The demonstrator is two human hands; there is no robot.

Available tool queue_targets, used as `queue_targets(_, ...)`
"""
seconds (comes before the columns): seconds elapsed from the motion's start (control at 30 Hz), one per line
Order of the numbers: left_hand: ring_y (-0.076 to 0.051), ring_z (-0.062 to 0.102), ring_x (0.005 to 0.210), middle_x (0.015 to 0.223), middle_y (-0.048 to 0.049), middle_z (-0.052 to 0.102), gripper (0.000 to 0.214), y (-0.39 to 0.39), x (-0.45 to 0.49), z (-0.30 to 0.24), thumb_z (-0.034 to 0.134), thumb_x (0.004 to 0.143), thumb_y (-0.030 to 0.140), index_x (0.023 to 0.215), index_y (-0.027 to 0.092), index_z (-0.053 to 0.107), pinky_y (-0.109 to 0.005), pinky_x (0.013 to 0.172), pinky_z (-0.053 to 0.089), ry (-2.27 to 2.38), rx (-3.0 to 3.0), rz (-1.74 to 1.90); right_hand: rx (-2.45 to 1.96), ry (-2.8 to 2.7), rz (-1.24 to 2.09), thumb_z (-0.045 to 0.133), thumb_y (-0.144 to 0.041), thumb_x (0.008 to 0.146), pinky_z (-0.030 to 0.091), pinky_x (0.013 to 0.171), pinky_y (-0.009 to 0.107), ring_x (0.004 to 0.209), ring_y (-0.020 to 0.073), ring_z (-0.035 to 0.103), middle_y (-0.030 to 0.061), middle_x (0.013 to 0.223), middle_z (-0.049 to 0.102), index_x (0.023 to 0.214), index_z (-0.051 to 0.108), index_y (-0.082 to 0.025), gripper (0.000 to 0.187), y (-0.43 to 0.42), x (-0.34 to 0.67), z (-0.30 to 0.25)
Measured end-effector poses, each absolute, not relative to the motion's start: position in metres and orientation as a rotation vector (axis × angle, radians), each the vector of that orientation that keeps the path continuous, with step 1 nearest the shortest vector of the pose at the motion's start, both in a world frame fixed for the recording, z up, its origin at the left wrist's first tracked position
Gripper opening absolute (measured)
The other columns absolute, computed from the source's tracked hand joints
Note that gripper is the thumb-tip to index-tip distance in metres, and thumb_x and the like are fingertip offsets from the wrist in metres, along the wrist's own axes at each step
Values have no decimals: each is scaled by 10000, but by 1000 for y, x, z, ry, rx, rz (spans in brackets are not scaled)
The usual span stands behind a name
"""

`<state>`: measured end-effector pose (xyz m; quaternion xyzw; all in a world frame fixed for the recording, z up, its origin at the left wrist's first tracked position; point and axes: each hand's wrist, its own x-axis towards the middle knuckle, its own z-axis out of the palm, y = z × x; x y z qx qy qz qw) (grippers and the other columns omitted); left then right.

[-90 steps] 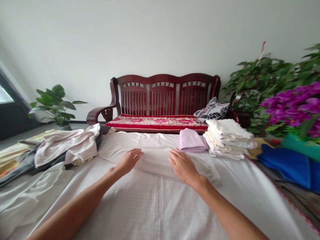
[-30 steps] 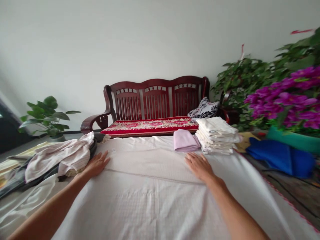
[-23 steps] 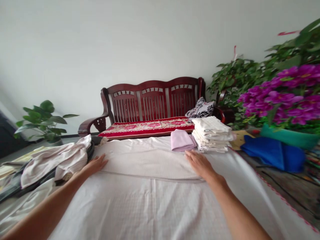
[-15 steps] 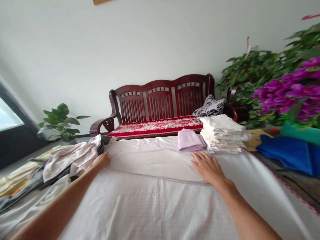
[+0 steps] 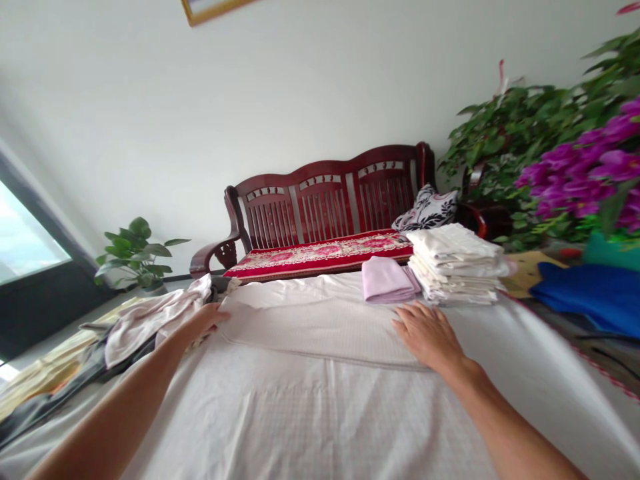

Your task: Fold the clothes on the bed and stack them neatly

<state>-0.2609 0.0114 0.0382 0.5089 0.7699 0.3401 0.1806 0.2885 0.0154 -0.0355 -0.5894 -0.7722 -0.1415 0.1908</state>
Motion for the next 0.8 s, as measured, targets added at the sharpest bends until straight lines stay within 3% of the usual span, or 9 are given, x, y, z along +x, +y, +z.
queue_targets(0.13,-170,640,633,735,-11,668,455,8,-238,48,709,632,419,992,146,652,-234,521,474,1979,1441,1122,-1569,-2122,-486,415,-331,925,307,1113,570,1298,329,506,112,1251,694,1138,707,-209,382,10,281,-23)
queue_targets(0.2,-168,614,620,729,-11,652,519,6,-212,52,733,617,453,1009,127,636,-239,512,454,1838,1461,1296,-1483,-2106,-413,418,-287,913,357,1090,530,1251,316,544,114,1229,703,1112,721,-203,372,6,271,-12)
queue_targets(0.33,-174,634,731,860,-43,683,502,0,-138,45,722,683,405,1094,134,626,-270,643,500,1587,1645,1407,-1301,-1936,151,413,-319,912,505,935,407,1037,259,667,96,1101,750,1085,726,-214,373,-6,233,4)
queue_targets(0.43,-165,635,797,961,-47,674,575,-6,-87,23,709,675,232,1235,173,592,-272,690,519,1483,1844,1179,-1207,-1790,715,467,-386,879,560,744,356,957,257,702,97,1095,755,1156,690,-200,401,-13,205,0)
queue_targets(0.53,-193,637,995,1133,-71,650,658,-14,-61,-1,681,620,63,1257,205,601,-284,792,539,1301,2016,910,-1247,-1663,1098,496,-315,834,537,637,297,927,235,711,123,1166,729,1275,610,-160,482,-16,191,-11)
queue_targets(0.63,-199,641,1019,1138,-74,647,568,-23,-60,-12,622,668,21,1207,201,635,-309,844,535,1334,2109,847,-1285,-1592,1205,521,-253,801,511,624,265,914,210,703,125,1181,717,1298,585,-157,511,-15,190,-18)
queue_targets(0.8,-245,629,1025,1069,-76,661,330,-32,-62,-5,681,785,168,1114,193,666,-380,931,479,1618,2332,787,-1337,-1649,1115,514,-197,799,483,590,255,827,184,689,107,1117,728,1275,609,-159,487,-9,191,-20)
